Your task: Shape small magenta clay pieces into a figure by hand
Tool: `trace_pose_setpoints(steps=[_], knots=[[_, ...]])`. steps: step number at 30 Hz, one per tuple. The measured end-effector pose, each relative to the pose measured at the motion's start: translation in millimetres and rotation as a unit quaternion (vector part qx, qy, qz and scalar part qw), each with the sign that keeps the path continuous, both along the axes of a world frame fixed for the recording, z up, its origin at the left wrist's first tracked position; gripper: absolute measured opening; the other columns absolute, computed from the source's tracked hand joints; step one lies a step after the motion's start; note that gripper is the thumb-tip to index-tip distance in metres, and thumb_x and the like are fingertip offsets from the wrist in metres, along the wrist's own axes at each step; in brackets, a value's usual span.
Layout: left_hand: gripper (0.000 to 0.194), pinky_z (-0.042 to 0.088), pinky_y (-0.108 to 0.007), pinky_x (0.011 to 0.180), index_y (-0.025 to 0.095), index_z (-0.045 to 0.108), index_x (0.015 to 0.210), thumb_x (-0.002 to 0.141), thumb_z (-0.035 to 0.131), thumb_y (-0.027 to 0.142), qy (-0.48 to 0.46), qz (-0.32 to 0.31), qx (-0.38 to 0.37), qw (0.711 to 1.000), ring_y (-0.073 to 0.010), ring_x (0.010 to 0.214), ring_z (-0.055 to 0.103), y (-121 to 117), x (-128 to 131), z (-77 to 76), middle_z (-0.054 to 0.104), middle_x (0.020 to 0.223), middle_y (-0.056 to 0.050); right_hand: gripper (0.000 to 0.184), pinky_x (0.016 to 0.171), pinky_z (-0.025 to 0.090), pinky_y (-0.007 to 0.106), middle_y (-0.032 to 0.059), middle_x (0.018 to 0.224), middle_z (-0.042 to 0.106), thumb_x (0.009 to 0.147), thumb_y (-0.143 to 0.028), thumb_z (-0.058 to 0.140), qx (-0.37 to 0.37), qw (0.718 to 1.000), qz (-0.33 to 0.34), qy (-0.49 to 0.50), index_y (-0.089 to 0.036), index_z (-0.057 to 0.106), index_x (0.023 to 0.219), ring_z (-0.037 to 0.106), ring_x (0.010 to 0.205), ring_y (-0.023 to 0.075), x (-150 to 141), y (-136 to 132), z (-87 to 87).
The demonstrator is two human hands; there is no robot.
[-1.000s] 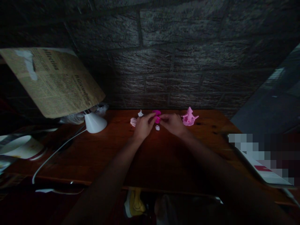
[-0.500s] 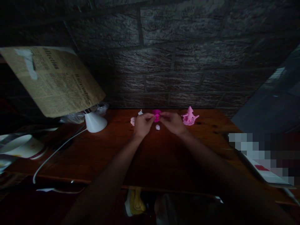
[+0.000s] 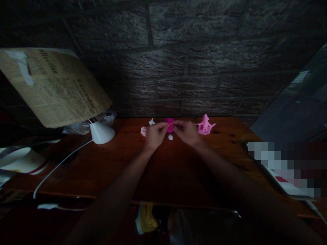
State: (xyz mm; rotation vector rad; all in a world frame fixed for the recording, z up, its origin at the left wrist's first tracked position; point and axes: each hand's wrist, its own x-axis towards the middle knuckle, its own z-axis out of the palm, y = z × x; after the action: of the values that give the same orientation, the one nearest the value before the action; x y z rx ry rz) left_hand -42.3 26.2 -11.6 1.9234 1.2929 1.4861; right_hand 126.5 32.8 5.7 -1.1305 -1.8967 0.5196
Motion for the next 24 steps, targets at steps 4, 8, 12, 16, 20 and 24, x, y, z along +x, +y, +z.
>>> trace_pose_setpoints(steps=[4,8,12,16,20,24], knots=[[0.039,0.061,-0.034,0.08,0.016,0.076,0.084,0.084,0.069,0.054,-0.132,-0.071,-0.093,0.984,-0.0203,0.08,0.075,4,4,-3.7,0.079,0.082,-0.004,0.021,0.088,0.057,0.036,0.003,0.104,0.08,0.087,-0.021,0.066,-0.019,0.998,0.042,0.031,-0.024,0.078,0.104,0.076,0.094,0.0222,3,5,-3.8],[0.05,0.061,-0.04,0.088,0.015,0.076,0.091,0.079,0.07,0.063,-0.205,-0.127,-0.147,0.959,-0.0228,0.091,0.075,6,9,-5.0,0.079,0.093,-0.008,0.019,0.087,0.057,0.037,0.0037,0.099,0.08,0.083,-0.02,0.073,-0.054,0.994,0.087,0.042,-0.024,0.078,0.1,0.075,0.09,0.0219,10,12,-8.0],[0.042,0.058,-0.041,0.095,0.016,0.077,0.097,0.08,0.074,0.055,-0.233,-0.114,-0.149,0.954,-0.0234,0.1,0.073,6,10,-6.0,0.079,0.103,-0.01,0.019,0.087,0.057,0.037,0.0026,0.099,0.08,0.085,-0.019,0.071,-0.057,0.987,0.137,0.063,-0.026,0.078,0.101,0.075,0.09,0.0204,14,16,-10.4],[0.038,0.057,-0.043,0.097,0.016,0.078,0.094,0.074,0.08,0.048,-0.238,-0.11,-0.166,0.951,-0.0232,0.1,0.073,7,8,-8.0,0.079,0.104,-0.009,0.016,0.08,0.057,0.037,0.0023,0.092,0.08,0.086,-0.021,0.069,-0.005,0.996,0.089,0.019,-0.025,0.079,0.099,0.075,0.082,0.0212,13,16,-10.3],[0.04,0.057,-0.046,0.098,0.016,0.077,0.098,0.074,0.081,0.048,-0.255,-0.135,-0.156,0.945,-0.0235,0.098,0.074,5,10,-5.2,0.079,0.104,-0.009,0.017,0.085,0.057,0.038,0.0031,0.096,0.08,0.086,-0.019,0.068,0.023,0.996,0.081,0.037,-0.025,0.079,0.096,0.075,0.087,0.0219,12,18,-10.2],[0.036,0.054,-0.048,0.105,0.017,0.076,0.101,0.073,0.084,0.038,-0.238,-0.135,-0.094,0.957,-0.0242,0.103,0.074,0,12,1.2,0.079,0.107,-0.01,0.023,0.095,0.057,0.043,0.0048,0.105,0.079,0.086,-0.02,0.067,-0.006,0.986,0.113,0.121,-0.024,0.077,0.106,0.074,0.097,0.023,12,23,-13.9]])
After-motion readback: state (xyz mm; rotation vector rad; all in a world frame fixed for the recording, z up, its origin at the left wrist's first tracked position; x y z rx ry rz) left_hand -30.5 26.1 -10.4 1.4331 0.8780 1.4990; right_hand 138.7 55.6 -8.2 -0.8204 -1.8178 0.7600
